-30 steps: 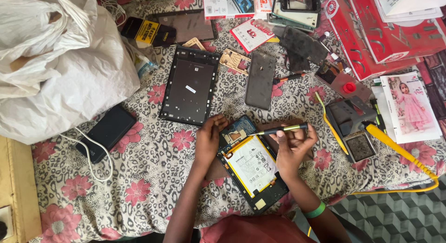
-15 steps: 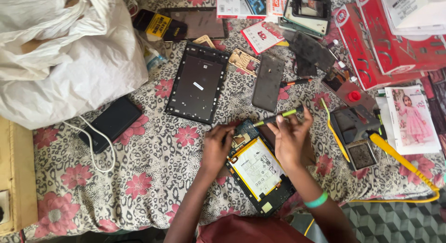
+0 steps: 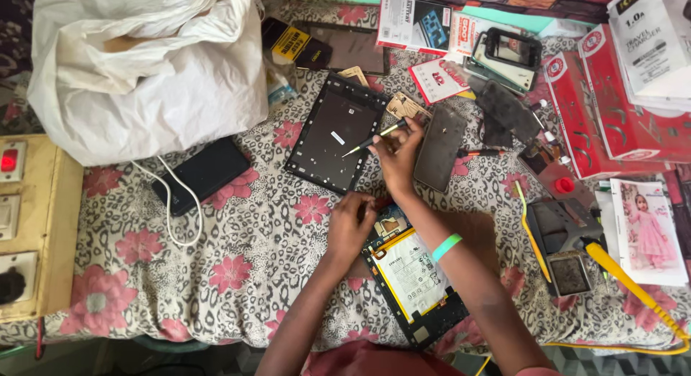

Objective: The person uses a green plastic spudger to pry and separate internal components of a disassembled tablet, focusing on the battery and motherboard area. The person repeatedly lifts and adjusts the battery and surrounding parts while working on a cluttered workbench.

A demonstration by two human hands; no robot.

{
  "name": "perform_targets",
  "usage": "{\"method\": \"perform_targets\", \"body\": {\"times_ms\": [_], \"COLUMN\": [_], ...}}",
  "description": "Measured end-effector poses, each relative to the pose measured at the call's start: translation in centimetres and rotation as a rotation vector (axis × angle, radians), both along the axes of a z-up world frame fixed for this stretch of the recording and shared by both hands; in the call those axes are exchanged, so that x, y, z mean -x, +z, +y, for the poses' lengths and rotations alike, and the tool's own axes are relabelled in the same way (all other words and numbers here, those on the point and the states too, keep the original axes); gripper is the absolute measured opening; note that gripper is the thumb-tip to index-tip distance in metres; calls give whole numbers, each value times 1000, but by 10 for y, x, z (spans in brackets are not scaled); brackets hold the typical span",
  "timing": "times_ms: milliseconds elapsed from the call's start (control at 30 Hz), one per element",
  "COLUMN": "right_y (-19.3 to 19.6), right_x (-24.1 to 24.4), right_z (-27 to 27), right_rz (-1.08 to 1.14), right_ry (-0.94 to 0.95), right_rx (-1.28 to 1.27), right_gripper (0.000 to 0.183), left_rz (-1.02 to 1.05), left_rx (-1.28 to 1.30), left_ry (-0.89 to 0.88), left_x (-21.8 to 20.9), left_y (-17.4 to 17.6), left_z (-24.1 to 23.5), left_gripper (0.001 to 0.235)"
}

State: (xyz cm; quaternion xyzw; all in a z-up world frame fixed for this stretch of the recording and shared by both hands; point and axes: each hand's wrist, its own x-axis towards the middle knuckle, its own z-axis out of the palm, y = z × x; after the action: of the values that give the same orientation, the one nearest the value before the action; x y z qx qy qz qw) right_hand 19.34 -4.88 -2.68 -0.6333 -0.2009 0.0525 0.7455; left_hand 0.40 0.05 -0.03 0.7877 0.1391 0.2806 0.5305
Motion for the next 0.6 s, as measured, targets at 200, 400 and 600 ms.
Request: {"method": "perform_targets", "body": {"times_ms": [200,400,600], "right_y": [5,25,31], "right_x": [10,29,43], "right_z": [-8,-23,-19], "right_rz": [131,176,214], "right_ry": [-29,22,39], "right_rx": [-110,-134,-185], "right_gripper": [77,76,77], "left_rz": [-60,-127,-84], "left_rx": [14,102,187], "left_ry": [20,220,217], "left_x": [4,-6,-21], "left_y": [1,-10,-25], "left_z": [2,53,62], "left_gripper": [14,22,21]}}
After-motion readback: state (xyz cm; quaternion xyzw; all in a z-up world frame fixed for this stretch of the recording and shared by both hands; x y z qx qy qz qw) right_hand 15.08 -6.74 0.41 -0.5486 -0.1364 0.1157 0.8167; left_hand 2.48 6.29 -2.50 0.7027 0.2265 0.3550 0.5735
